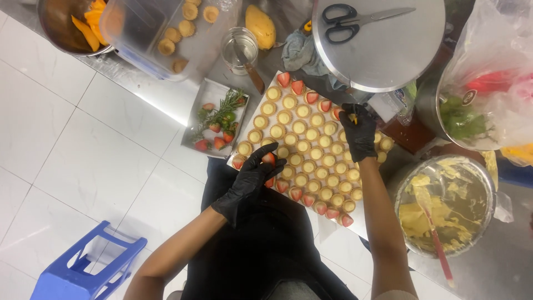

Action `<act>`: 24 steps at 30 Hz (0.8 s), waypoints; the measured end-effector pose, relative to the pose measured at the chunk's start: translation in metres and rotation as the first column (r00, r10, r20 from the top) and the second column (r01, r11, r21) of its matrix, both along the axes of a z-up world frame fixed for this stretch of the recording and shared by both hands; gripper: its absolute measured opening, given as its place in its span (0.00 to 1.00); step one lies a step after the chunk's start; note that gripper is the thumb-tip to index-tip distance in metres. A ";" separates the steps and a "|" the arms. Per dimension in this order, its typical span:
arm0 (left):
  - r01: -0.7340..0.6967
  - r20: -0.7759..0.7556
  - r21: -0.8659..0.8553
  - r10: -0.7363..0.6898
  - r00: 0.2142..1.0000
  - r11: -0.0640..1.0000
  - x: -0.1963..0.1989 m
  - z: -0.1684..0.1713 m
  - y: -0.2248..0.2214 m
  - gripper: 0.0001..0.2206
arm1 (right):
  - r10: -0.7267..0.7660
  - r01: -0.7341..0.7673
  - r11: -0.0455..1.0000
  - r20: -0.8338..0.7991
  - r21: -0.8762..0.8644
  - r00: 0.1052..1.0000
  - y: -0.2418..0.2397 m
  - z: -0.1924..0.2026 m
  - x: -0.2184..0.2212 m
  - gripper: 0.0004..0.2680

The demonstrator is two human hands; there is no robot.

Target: Decorating small pastry tarts with sliced strawberries using scissors and a knife.

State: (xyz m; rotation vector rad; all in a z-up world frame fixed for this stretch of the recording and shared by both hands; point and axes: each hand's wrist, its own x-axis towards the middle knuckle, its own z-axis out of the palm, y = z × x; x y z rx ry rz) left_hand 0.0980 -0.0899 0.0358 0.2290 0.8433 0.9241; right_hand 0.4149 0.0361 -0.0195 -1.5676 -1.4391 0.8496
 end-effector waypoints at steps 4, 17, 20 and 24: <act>-0.038 -0.019 0.008 0.038 0.999 0.999 0.005 0.004 0.001 0.24 | 0.003 -0.002 1.000 0.033 -0.013 0.999 0.003 0.000 -0.002 0.07; 0.336 -0.542 0.305 -0.128 0.831 0.891 0.066 -0.001 0.029 0.26 | 0.089 -0.150 0.963 -0.258 -0.224 0.962 -0.085 0.125 -0.061 0.12; 0.449 -0.628 0.346 -0.153 0.763 0.824 0.089 -0.015 0.040 0.27 | 0.079 -0.193 0.932 -0.345 -0.308 0.935 -0.094 0.116 -0.053 0.12; 0.446 -0.546 0.424 -0.170 0.820 0.788 0.106 -0.027 0.057 0.27 | -0.063 -0.089 0.940 -0.424 -0.329 0.903 -0.076 0.094 -0.024 0.10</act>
